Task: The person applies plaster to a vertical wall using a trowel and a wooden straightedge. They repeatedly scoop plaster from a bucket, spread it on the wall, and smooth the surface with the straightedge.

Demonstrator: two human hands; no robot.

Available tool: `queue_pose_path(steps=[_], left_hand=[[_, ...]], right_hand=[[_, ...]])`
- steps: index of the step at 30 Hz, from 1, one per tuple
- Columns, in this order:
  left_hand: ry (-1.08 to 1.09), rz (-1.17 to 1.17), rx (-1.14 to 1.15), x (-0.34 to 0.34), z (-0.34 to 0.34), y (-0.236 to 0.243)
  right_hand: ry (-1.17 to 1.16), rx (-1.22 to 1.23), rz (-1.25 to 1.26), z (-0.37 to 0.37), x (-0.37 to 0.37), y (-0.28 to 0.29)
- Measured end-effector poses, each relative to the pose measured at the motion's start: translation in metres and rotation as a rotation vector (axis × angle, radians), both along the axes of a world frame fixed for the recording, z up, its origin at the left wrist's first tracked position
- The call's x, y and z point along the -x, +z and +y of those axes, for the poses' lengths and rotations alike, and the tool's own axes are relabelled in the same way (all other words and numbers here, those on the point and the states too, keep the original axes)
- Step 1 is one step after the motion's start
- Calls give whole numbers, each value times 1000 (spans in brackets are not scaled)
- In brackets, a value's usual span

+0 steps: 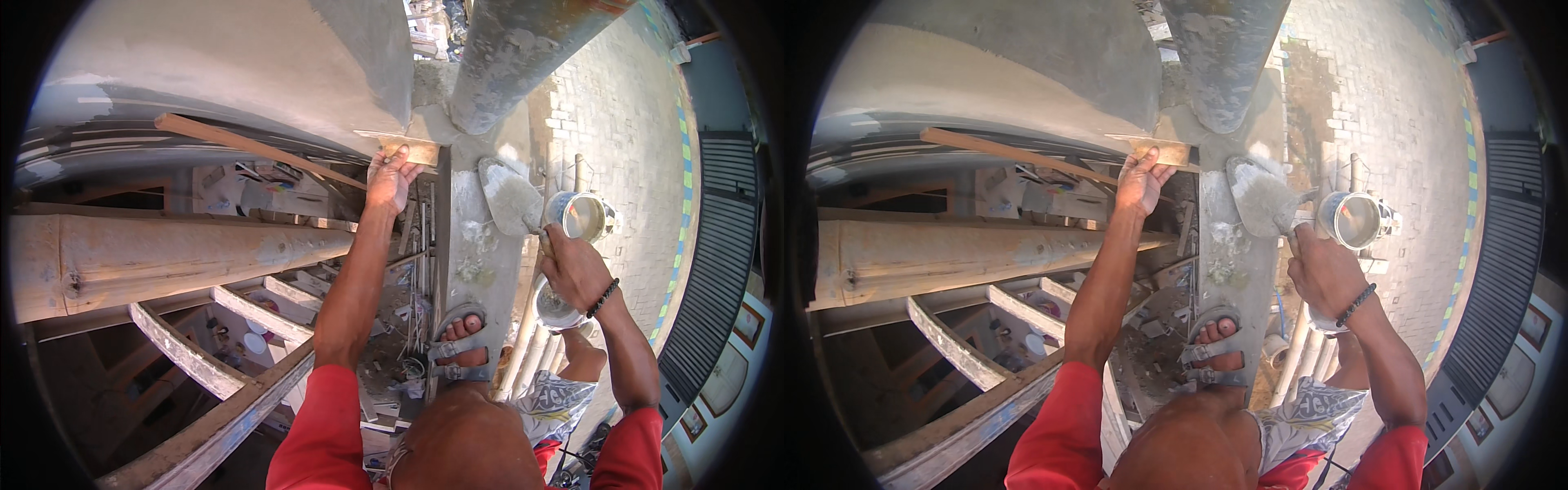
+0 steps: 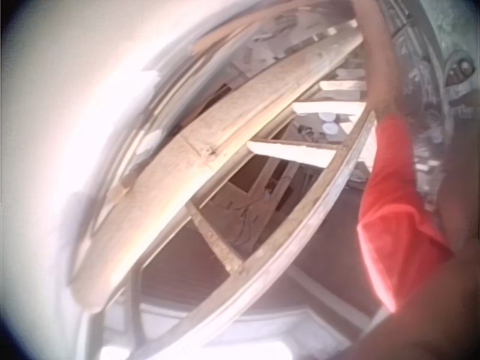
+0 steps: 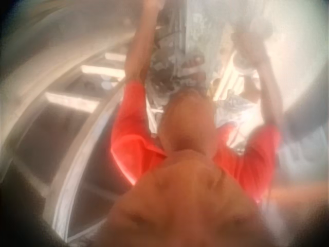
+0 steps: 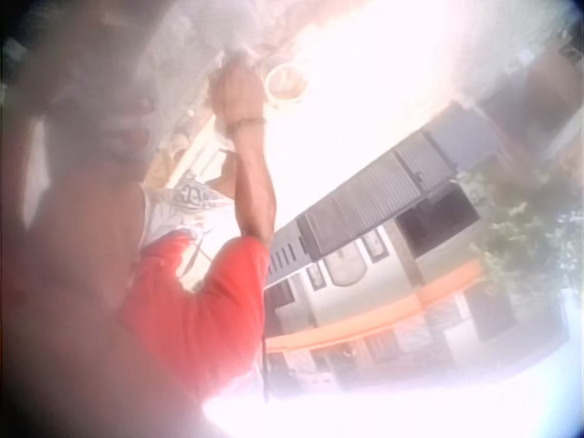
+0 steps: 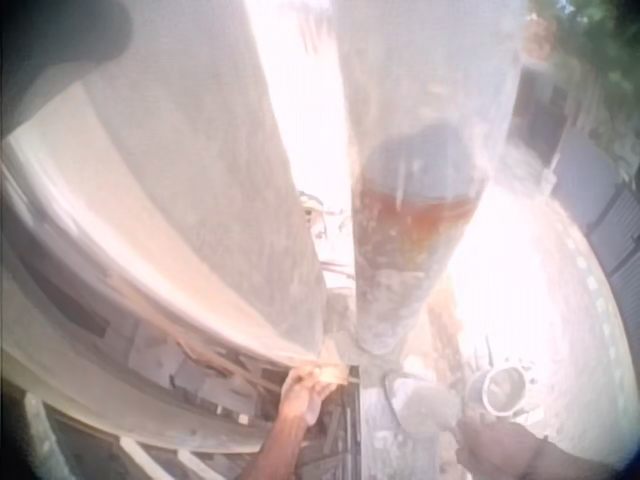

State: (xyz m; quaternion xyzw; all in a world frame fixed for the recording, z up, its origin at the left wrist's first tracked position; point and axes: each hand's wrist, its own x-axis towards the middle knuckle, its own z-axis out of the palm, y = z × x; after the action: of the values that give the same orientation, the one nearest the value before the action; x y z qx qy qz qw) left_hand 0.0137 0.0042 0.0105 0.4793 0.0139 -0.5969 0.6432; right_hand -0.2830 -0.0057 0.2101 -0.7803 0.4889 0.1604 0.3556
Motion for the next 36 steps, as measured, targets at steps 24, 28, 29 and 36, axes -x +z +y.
queue_pose_path(steps=[24, 28, 29, 36], left_hand=[[-27, 20, 26, 3, -3, 9], [-16, 13, 11, 3, -2, 9], [-17, 10, 15, 2, 0, 8], [-15, 12, 28, 2, -1, 7]], right_hand=[[62, 25, -94, -27, -12, -29], [136, -7, 10, -16, -11, -28], [146, -26, 21, -10, -10, -26], [141, 65, -66, -17, -14, -20]])
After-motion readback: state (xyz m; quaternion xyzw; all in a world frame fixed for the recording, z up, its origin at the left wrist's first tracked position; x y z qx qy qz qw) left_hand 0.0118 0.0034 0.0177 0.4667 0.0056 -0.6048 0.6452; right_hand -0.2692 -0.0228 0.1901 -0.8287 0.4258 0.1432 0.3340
